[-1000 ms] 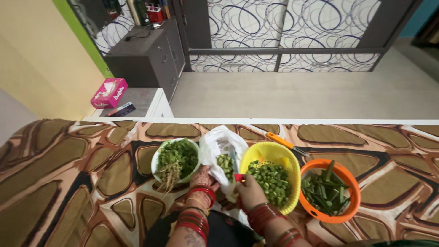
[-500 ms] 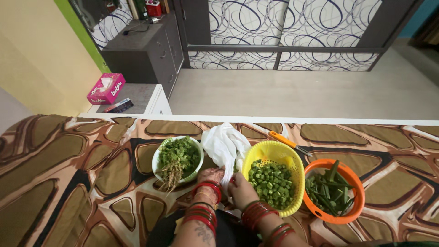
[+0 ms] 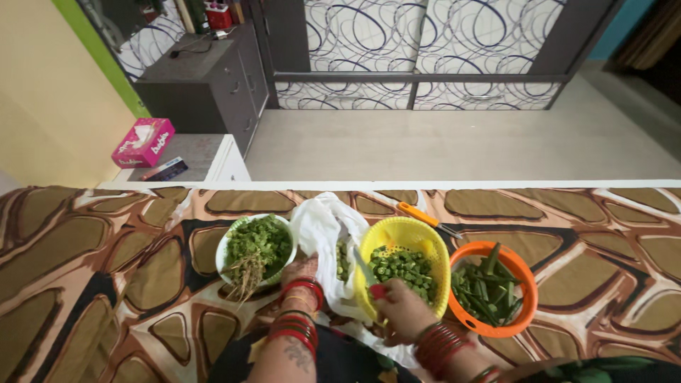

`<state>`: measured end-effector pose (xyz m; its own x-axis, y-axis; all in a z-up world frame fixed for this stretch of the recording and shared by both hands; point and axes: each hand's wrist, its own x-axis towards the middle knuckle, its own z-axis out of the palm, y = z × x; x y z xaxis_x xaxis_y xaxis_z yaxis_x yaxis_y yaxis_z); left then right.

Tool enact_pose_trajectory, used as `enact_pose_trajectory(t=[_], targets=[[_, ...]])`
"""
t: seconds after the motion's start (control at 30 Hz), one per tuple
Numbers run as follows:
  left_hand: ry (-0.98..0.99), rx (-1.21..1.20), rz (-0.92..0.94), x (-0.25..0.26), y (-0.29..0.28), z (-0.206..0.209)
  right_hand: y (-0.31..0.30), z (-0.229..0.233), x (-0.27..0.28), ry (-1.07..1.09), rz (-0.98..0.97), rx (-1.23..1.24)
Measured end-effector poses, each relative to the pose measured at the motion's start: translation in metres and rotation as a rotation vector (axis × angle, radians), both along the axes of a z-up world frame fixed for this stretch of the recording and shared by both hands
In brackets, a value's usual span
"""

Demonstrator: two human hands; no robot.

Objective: The person slices okra with a small knife and places the cut pieces into plastic bowls by hand.

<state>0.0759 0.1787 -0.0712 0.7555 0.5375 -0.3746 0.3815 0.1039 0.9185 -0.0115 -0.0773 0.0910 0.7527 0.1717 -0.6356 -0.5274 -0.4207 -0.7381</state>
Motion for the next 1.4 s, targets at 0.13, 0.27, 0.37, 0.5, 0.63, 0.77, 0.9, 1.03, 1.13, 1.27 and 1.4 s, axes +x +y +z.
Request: enact_pose_trajectory(t=[0.13, 0.27, 0.37, 0.5, 0.63, 0.77, 0.9, 1.03, 1.13, 1.27, 1.4], targets=[[0.116, 0.505, -0.203, -0.010, -0.021, 0.044, -0.080, 0.007, 0.023, -0.505, 0.243, -0.152], [-0.134, 0.799, -0.036, -0.044, -0.074, 0.108, -0.162, 0.025, 0.045, -0.653, 0.214, -0.724], [-0.434, 0.795, -0.109, -0.056, -0.119, 0.148, -0.206, 0.031, 0.048, -0.578, 0.142, -0.900], [-0.536, 0.440, -0.390, -0.065, -0.156, 0.150, -0.219, 0.011, 0.049, -0.488, 0.086, -0.972], [-0.702, 0.458, -0.416, -0.068, -0.164, 0.131, -0.201, -0.007, 0.052, -0.411, 0.077, -0.863], [-0.636, 0.488, -0.355, -0.071, -0.158, 0.127, -0.169, -0.010, 0.052, -0.403, 0.010, -0.899], [-0.535, 0.458, -0.356, -0.073, -0.156, 0.127, -0.160, 0.001, 0.049, -0.336, 0.091, -0.969], [-0.568, 0.376, -0.354, -0.075, -0.160, 0.131, -0.162, -0.011, 0.050, -0.392, 0.124, -0.936], [-0.501, 0.371, -0.359, -0.077, -0.157, 0.128, -0.168, -0.028, 0.054, -0.421, 0.111, -0.937], [-0.538, 0.250, -0.340, -0.076, -0.156, 0.121, -0.185, -0.035, 0.068, -0.528, -0.075, -0.801], [-0.504, 0.264, -0.359, -0.076, -0.156, 0.114, -0.207, -0.024, 0.076, -0.600, -0.203, -0.693]])
